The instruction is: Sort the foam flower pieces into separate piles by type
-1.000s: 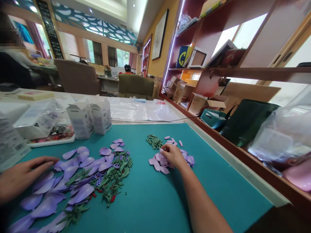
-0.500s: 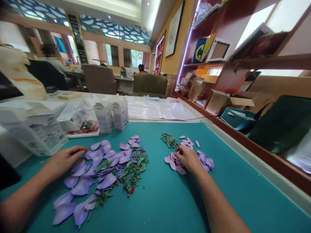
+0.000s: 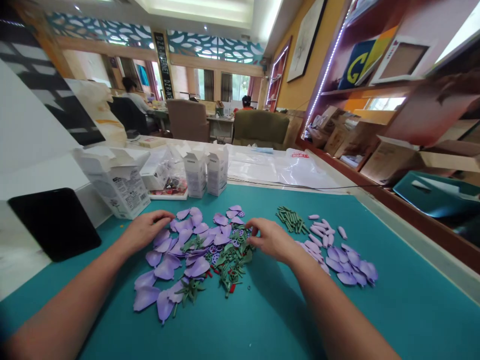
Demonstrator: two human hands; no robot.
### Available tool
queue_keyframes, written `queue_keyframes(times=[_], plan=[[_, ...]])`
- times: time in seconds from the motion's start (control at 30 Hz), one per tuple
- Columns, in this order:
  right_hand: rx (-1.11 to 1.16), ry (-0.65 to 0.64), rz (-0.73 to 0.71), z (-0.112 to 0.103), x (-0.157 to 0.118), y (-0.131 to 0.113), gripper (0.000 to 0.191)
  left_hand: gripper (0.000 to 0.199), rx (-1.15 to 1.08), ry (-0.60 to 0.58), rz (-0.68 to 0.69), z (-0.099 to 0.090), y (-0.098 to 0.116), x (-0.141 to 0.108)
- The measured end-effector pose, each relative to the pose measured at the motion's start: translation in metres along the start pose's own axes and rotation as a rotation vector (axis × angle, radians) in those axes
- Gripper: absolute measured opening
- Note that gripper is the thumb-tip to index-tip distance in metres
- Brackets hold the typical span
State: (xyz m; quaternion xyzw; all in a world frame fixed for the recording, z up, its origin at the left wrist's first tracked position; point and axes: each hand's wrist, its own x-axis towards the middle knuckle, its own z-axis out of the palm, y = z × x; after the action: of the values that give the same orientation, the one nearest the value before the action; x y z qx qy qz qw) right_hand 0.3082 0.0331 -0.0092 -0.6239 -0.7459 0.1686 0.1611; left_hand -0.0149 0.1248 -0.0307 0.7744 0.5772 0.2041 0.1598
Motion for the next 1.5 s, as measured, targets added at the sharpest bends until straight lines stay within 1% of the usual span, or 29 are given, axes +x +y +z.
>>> queue_keyframes(times=[0.1,0.17,0.27,0.33,0.43,0.53,0.6,0.63,0.67,0.73,0.8,0.87,0.97,1.03,1.13,1.2,1.3,1.4,1.5], plan=[[-0.085,-0.085,-0.068,0.012,0.02,-0.016,0.038,0.044,-0.008,-0.003,0.004,0.001,0.0,0.0],[-0.13,-0.12,-0.083,0.024,0.032,-0.023,0.04,0.043,-0.01,-0.005,0.004,0.003,-0.001,0.0],[-0.184,-0.144,-0.099,0.042,0.047,-0.031,0.033,0.042,-0.014,-0.007,0.005,0.006,0.0,0.001],[-0.179,-0.142,-0.131,0.051,0.055,-0.036,0.027,0.041,-0.018,-0.008,0.006,0.007,0.0,0.001],[-0.055,-0.093,-0.171,0.057,0.062,-0.042,0.025,0.04,-0.023,-0.009,0.011,0.007,0.002,-0.001],[0.151,0.035,-0.151,0.054,0.064,-0.038,0.024,0.039,-0.029,-0.007,0.015,0.006,0.003,-0.002],[0.213,0.107,-0.098,0.051,0.062,-0.032,0.024,0.038,-0.035,-0.008,0.018,0.005,0.003,-0.003],[0.215,0.119,-0.076,0.049,0.061,-0.029,0.023,0.038,-0.039,-0.01,0.02,0.005,0.004,-0.003],[0.205,0.114,-0.062,0.048,0.059,-0.027,0.022,0.037,-0.043,-0.013,0.021,0.005,0.004,-0.003],[0.168,0.062,-0.075,0.048,0.055,-0.026,0.019,0.037,-0.053,-0.015,0.022,0.006,0.005,-0.003],[0.106,-0.006,-0.13,0.051,0.052,-0.03,0.014,0.037,-0.06,-0.009,0.018,0.005,0.004,-0.003],[0.011,-0.036,-0.181,0.056,0.049,-0.036,0.015,0.037,-0.066,0.003,0.011,0.003,0.003,-0.003],[-0.112,-0.025,-0.228,0.066,0.048,-0.044,0.012,0.037,-0.073,0.019,-0.006,-0.002,-0.003,-0.004],[-0.155,-0.013,-0.249,0.073,0.049,-0.045,0.015,0.038,-0.078,0.03,-0.026,-0.006,-0.008,-0.004],[-0.186,0.029,-0.279,0.077,0.05,-0.043,0.02,0.038,-0.08,0.052,-0.062,-0.01,-0.017,-0.003],[-0.154,0.066,-0.288,0.077,0.051,-0.042,0.021,0.038,-0.078,0.058,-0.081,-0.013,-0.022,-0.003],[-0.051,0.119,-0.283,0.074,0.05,-0.042,0.022,0.035,-0.077,0.008,-0.081,-0.015,-0.027,-0.003],[0.015,0.165,-0.25,0.075,0.05,-0.043,0.023,0.029,-0.07,-0.116,-0.054,-0.015,-0.029,-0.005],[0.051,0.168,-0.235,0.078,0.05,-0.044,0.022,0.022,-0.051,-0.222,-0.032,-0.013,-0.028,-0.008]])
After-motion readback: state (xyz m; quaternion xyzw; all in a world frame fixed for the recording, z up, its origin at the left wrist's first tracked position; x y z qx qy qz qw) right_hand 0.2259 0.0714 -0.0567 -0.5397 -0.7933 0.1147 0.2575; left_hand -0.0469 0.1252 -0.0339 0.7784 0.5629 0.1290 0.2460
